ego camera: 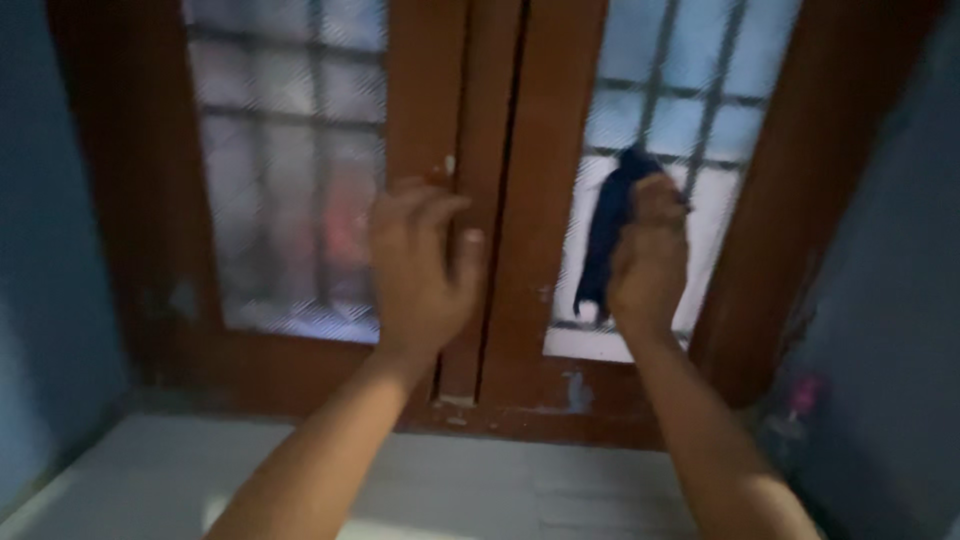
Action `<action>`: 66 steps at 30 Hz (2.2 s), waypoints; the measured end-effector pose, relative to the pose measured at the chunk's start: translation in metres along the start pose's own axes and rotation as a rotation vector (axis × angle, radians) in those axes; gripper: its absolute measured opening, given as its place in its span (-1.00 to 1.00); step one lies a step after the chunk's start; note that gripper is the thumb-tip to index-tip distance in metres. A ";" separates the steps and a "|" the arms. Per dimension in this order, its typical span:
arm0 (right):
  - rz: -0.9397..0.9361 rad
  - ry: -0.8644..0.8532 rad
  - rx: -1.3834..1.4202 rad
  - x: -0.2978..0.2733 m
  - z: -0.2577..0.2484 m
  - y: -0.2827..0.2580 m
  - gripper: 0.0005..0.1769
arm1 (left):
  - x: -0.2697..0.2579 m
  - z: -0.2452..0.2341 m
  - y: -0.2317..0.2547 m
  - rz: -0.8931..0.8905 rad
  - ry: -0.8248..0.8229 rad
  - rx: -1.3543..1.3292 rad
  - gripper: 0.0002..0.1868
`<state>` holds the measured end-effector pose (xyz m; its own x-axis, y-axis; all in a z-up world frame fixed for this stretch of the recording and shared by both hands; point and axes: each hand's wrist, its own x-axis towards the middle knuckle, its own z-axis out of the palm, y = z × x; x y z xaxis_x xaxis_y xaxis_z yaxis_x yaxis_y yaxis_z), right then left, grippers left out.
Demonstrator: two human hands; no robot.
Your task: The person wipes a wooden window frame and sill with a blue cloth. They spray a cleaning solution from a pink-capped bottle onto the sill and continue wiping the frame and sill repeatedly.
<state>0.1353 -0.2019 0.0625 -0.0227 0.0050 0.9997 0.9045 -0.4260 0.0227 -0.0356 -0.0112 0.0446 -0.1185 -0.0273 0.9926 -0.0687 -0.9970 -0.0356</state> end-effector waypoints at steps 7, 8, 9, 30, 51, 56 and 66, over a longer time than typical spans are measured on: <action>-0.261 0.054 0.263 -0.005 0.025 -0.099 -0.43 | -0.041 -0.059 -0.072 -0.019 -0.374 0.115 -0.29; -0.341 -0.075 0.197 -0.013 0.034 -0.126 -0.39 | -0.045 -0.065 -0.080 -0.060 -0.298 0.028 -0.33; -0.423 -0.206 0.128 -0.020 0.045 -0.153 -0.34 | -0.054 -0.073 -0.087 -0.103 -0.223 -0.063 -0.37; -0.418 -0.145 -0.144 0.146 0.187 -0.293 -0.24 | -0.063 -0.136 -0.218 -0.129 -0.188 0.418 -0.22; -0.663 -0.748 -0.261 0.082 0.153 -0.273 -0.27 | -0.045 -0.135 -0.210 -0.079 -0.081 0.505 -0.25; -0.459 -0.264 0.095 0.143 0.185 -0.305 -0.59 | -0.027 -0.118 -0.215 -0.046 0.123 0.491 -0.34; -0.662 -0.781 0.010 0.178 0.210 -0.345 -0.35 | -0.039 -0.118 -0.227 0.084 0.224 0.483 -0.53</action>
<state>-0.0914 0.1363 0.2336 -0.2388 0.8261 0.5105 0.8148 -0.1156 0.5682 -0.1325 0.2247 0.0000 -0.3157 -0.1453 0.9377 0.4071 -0.9134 -0.0044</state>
